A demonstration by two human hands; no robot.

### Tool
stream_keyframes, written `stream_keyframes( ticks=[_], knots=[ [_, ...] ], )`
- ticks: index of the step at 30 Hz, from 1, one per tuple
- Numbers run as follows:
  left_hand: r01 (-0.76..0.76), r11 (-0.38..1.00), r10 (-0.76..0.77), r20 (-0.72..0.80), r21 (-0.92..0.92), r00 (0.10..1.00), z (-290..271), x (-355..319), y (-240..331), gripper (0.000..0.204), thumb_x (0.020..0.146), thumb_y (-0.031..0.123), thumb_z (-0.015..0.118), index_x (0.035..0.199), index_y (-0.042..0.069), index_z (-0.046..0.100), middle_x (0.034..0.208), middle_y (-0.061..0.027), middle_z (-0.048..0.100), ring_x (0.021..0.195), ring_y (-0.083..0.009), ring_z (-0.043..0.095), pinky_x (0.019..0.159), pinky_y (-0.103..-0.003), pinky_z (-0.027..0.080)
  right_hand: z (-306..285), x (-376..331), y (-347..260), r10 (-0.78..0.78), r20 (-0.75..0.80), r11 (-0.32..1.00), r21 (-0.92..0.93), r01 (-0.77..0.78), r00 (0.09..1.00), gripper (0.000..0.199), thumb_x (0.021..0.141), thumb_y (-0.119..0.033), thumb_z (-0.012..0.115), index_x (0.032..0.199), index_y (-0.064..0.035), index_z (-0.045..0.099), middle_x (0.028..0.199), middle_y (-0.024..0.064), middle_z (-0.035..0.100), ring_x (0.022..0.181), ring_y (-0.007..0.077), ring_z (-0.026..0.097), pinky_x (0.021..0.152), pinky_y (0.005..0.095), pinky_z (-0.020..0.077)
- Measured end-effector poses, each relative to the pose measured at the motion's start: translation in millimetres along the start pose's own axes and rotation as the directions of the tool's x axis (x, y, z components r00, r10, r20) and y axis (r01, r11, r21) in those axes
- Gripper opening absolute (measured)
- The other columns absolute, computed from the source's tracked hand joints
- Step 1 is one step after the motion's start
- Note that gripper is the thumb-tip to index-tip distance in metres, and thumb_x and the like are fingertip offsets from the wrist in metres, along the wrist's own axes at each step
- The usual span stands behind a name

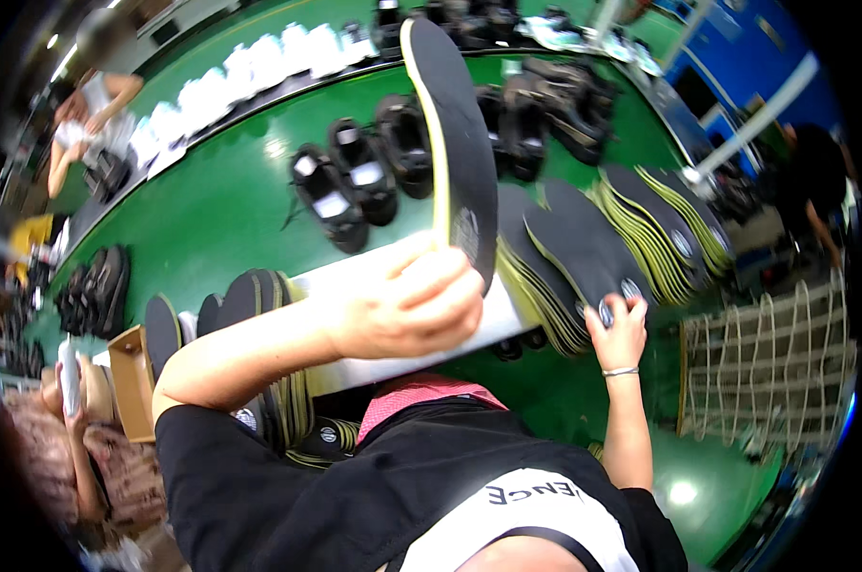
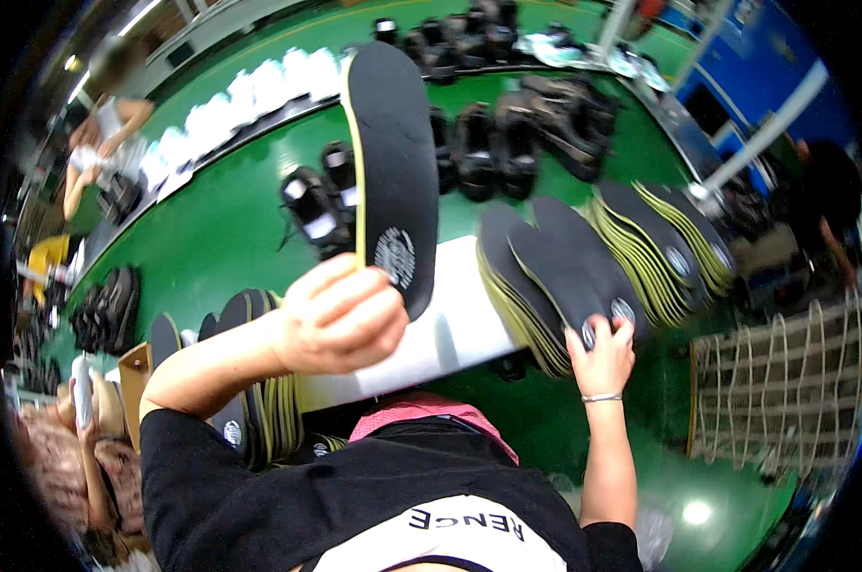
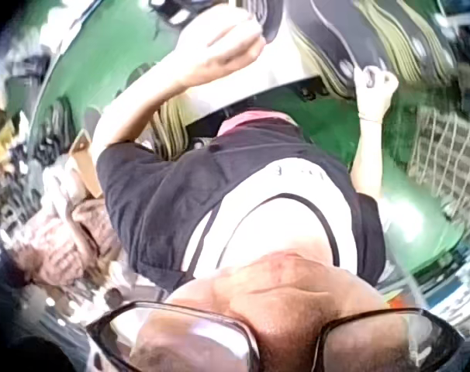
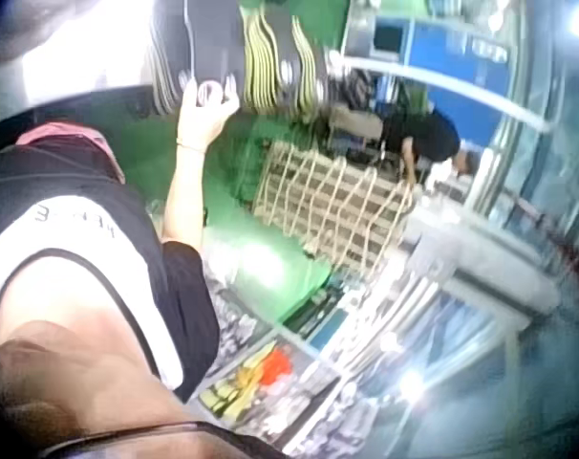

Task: The person places insoles into several shoes on a workbench and then goes to a storage rack to retrieve more insoles.

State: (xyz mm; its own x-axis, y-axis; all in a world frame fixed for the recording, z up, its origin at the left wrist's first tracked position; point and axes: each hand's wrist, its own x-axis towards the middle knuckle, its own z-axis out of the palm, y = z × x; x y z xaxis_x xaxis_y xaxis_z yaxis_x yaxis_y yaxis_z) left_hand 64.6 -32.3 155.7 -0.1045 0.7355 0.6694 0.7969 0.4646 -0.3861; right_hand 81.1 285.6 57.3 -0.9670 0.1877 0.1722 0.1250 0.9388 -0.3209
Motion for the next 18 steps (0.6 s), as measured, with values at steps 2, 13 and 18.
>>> stream_keyframes(
  ticks=[2, 13, 18],
  knots=[
    [0.022, 1.000, -0.022, 0.062, -0.014, 0.998, 5, -33, -4, 0.017, 0.062, 0.017, 0.058, 0.076, 0.010, 0.053, 0.089, -0.0056, 0.050, 0.084, -0.0189, 0.052, 0.067, -0.033, 0.048, 22, 1, -19, -0.049, 0.190, 0.900, -0.417, 0.126, 0.981, 0.040, 0.065, -0.039, 0.066, 0.092, -0.0098, 0.060, 0.113, 0.0166, 0.043, 0.107, 0.0323, 0.037, 0.089, 0.0441, 0.0275],
    [-0.091, 0.972, 0.155, 0.300, -0.215, 0.941, 84, -60, 22, 0.021, 0.072, 0.025, 0.048, 0.079, 0.013, 0.064, 0.103, -0.0043, 0.051, 0.100, -0.0214, 0.045, 0.080, -0.035, 0.038, 72, 108, -209, -0.499, 0.669, 0.350, 0.737, -0.579, 0.551, 0.041, 0.077, -0.029, 0.057, 0.107, -0.0066, 0.040, 0.101, 0.0084, 0.045, 0.093, 0.0153, 0.051, 0.064, 0.0246, 0.0442],
    [0.296, 0.890, -0.226, 0.229, -0.347, 0.947, 66, -90, -39, 0.028, 0.072, 0.019, 0.049, 0.098, 0.012, 0.056, 0.102, -0.0076, 0.051, 0.097, -0.0251, 0.047, 0.078, -0.038, 0.039, 106, 139, -255, -0.598, 0.385, 0.589, 0.805, 0.061, 0.703, 0.027, 0.071, -0.026, 0.062, 0.084, -0.0042, 0.053, 0.089, 0.0106, 0.049, 0.082, 0.0189, 0.053, 0.070, 0.0255, 0.0417]
  ],
)
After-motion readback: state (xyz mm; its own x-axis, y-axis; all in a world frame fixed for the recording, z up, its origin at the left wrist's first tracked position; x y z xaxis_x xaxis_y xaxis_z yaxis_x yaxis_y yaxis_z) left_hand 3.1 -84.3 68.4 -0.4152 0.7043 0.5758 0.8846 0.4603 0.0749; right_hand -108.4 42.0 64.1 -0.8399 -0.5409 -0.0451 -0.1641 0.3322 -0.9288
